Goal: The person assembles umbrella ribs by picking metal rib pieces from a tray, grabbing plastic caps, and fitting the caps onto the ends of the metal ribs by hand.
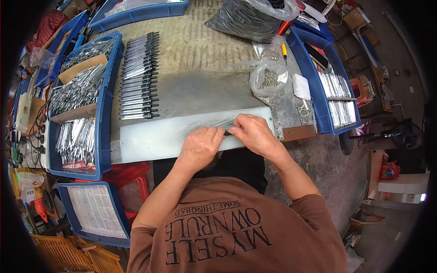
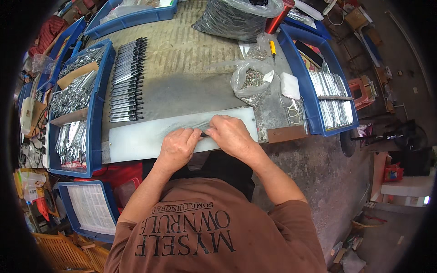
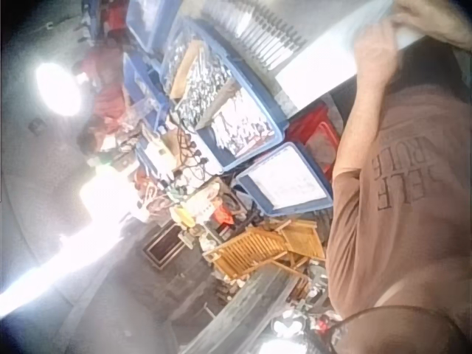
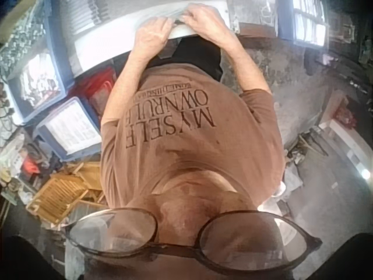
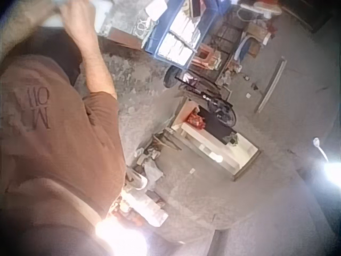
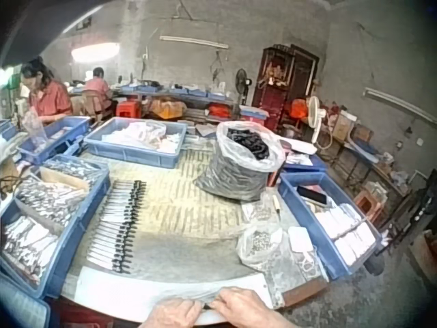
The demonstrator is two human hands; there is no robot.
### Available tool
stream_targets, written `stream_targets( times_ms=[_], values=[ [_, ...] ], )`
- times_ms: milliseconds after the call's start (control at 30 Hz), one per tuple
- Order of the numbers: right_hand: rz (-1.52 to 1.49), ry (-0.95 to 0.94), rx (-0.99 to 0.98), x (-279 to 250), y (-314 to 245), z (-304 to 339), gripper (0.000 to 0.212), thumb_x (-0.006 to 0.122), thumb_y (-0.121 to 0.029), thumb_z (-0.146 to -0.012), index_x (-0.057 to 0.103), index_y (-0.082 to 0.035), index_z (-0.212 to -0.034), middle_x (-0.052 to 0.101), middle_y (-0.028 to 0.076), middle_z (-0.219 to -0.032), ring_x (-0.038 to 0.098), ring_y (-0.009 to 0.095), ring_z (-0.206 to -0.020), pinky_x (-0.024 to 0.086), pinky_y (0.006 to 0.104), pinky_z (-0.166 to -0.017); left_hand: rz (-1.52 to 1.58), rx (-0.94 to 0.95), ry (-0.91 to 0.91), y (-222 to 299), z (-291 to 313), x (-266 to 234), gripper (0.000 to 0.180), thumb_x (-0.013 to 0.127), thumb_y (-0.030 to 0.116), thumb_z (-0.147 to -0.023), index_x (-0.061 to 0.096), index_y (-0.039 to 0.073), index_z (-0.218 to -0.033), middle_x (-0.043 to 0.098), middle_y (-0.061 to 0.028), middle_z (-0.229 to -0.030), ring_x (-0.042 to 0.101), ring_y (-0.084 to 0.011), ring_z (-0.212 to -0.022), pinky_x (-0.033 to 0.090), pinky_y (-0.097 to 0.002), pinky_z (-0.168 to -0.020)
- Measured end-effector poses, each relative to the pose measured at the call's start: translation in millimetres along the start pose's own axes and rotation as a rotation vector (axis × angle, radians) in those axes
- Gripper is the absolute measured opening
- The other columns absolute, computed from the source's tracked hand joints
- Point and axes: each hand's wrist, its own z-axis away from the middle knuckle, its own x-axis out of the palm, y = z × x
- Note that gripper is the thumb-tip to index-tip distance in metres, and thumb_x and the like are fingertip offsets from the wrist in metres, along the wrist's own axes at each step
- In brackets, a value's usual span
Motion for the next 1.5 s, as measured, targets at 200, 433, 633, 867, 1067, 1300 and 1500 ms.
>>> stream_targets(
  times_ms=[200,433,633,867,1067,1300,1500],
  values=[
    [-0.07,0.073,-0.097,-23,34,-4,0.014,0.06,-0.013,-0.079,0.061,-0.001,-0.085,0.06,0.016,-0.081,0.059,0.033,-0.078,0.047,0.0387,-0.068,0.078,-0.058,-0.009,2,-2,-2,0.015,0.062,0.011,-0.075,0.053,0.004,-0.084,0.048,-0.0073,-0.063,0.052,-0.024,-0.057,0.043,-0.0352,-0.05],
    [0.044,0.082,-0.27,-37,76,-12,0.009,0.06,-0.007,-0.076,0.061,-0.002,-0.083,0.06,0.013,-0.078,0.059,0.03,-0.075,0.047,0.0375,-0.067,0.09,-0.063,0.013,1,-3,-4,0.014,0.063,0.01,-0.074,0.053,0.004,-0.082,0.048,-0.0072,-0.062,0.053,-0.0239,-0.057,0.044,-0.0354,-0.05],
    [0.125,-0.011,-0.384,-39,78,-11,0.007,0.063,-0.002,-0.072,0.061,0.0,-0.079,0.059,0.011,-0.074,0.059,0.027,-0.07,0.048,0.0347,-0.063,0.091,-0.064,0.023,0,-3,-2,0.014,0.063,0.01,-0.074,0.053,0.004,-0.082,0.048,-0.0073,-0.062,0.053,-0.024,-0.057,0.044,-0.0357,-0.049],
    [0.236,-0.021,-0.531,-42,80,-10,0.013,0.055,0.003,-0.065,0.057,-0.003,-0.077,0.055,0.009,-0.071,0.058,0.028,-0.071,0.047,0.0364,-0.064,0.089,-0.073,0.002,1,-4,-4,0.014,0.063,0.01,-0.074,0.054,0.004,-0.083,0.049,-0.0074,-0.063,0.053,-0.0241,-0.057,0.044,-0.0356,-0.05],
    [0.325,-0.017,-0.57,-38,82,-8,0.013,0.052,0.0,-0.068,0.053,-0.005,-0.079,0.051,0.008,-0.073,0.055,0.027,-0.074,0.045,0.0372,-0.068,0.086,-0.061,0.017,1,-4,-3,0.014,0.063,0.01,-0.074,0.054,0.004,-0.083,0.049,-0.0075,-0.063,0.053,-0.0243,-0.058,0.044,-0.0357,-0.05],
    [0.311,-0.101,-0.567,-42,82,-9,0.011,0.051,0.0,-0.069,0.05,-0.005,-0.079,0.049,0.008,-0.075,0.053,0.028,-0.073,0.044,0.038,-0.069,0.076,-0.059,0.013,0,-3,-2,0.015,0.063,0.01,-0.074,0.054,0.004,-0.084,0.048,-0.0075,-0.062,0.053,-0.0245,-0.057,0.044,-0.0358,-0.05],
    [0.359,-0.08,-0.488,-35,84,-9,0.007,0.052,-0.003,-0.071,0.048,-0.004,-0.077,0.05,0.01,-0.075,0.054,0.03,-0.072,0.044,0.0396,-0.066,0.07,-0.062,-0.002,0,-2,-2,0.016,0.063,0.01,-0.074,0.054,0.004,-0.084,0.048,-0.0074,-0.063,0.054,-0.024,-0.058,0.044,-0.0354,-0.05]
  ],
)
